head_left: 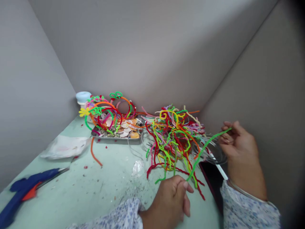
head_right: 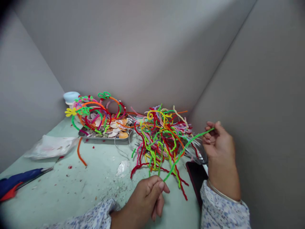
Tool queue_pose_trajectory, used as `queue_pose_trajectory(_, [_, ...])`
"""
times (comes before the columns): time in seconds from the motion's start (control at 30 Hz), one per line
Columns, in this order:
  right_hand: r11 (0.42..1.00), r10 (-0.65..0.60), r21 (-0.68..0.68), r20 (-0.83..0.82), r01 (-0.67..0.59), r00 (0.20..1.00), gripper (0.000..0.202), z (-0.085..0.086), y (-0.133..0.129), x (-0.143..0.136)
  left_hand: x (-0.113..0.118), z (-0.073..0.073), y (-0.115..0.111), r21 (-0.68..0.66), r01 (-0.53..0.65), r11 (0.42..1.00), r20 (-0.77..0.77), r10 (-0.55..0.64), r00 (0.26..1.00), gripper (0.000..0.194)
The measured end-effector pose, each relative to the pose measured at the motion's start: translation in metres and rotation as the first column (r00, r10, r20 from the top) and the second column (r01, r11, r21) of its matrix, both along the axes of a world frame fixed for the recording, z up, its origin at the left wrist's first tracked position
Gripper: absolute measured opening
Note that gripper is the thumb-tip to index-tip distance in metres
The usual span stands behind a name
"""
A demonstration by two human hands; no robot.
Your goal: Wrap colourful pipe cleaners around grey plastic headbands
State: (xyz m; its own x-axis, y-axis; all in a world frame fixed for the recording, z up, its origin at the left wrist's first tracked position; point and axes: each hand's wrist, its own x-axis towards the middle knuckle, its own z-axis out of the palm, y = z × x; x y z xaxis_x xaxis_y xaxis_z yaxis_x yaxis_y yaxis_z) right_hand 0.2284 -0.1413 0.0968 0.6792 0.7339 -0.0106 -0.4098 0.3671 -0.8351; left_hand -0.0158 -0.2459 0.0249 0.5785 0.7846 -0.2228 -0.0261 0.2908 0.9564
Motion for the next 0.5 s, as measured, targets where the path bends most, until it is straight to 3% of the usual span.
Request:
queue_pose_trajectory(0.07, [1.000,0.009,0.023,-0.012,-0.009,1.000,0.015,-0.001,0.000,0.002,0.000,0.000,0.000,0.014,0.019,1.000,-0.029,-0.019,0.999,0.036])
queue_pose_trajectory(0.2, [0.996,-0.085,0.004,-0.007,0.085,0.996,0.023,-0.001,-0.001,0.010,-0.002,0.006,-0.006,0.108,0.147,0.983,-0.131,-0.133,0.982,0.035])
queue_pose_trajectory(0.33, [0.999,0.009,-0.038,0.006,-0.009,1.000,0.021,0.003,-0.005,0.010,-0.010,0.024,-0.001,0.163,0.276,0.947,-0.245,-0.232,0.941,0.032])
queue_pose_trajectory(0.4, [0.995,0.070,-0.071,-0.004,-0.070,0.998,0.021,0.007,-0.007,0.007,-0.018,0.034,0.011,0.273,0.260,0.926,-0.313,-0.170,0.934,0.038])
queue_pose_trajectory(0.5, [0.975,0.181,-0.124,-0.044,-0.185,0.982,0.024,0.011,-0.011,-0.001,-0.033,0.045,0.040,0.484,0.140,0.864,-0.375,0.061,0.925,0.043])
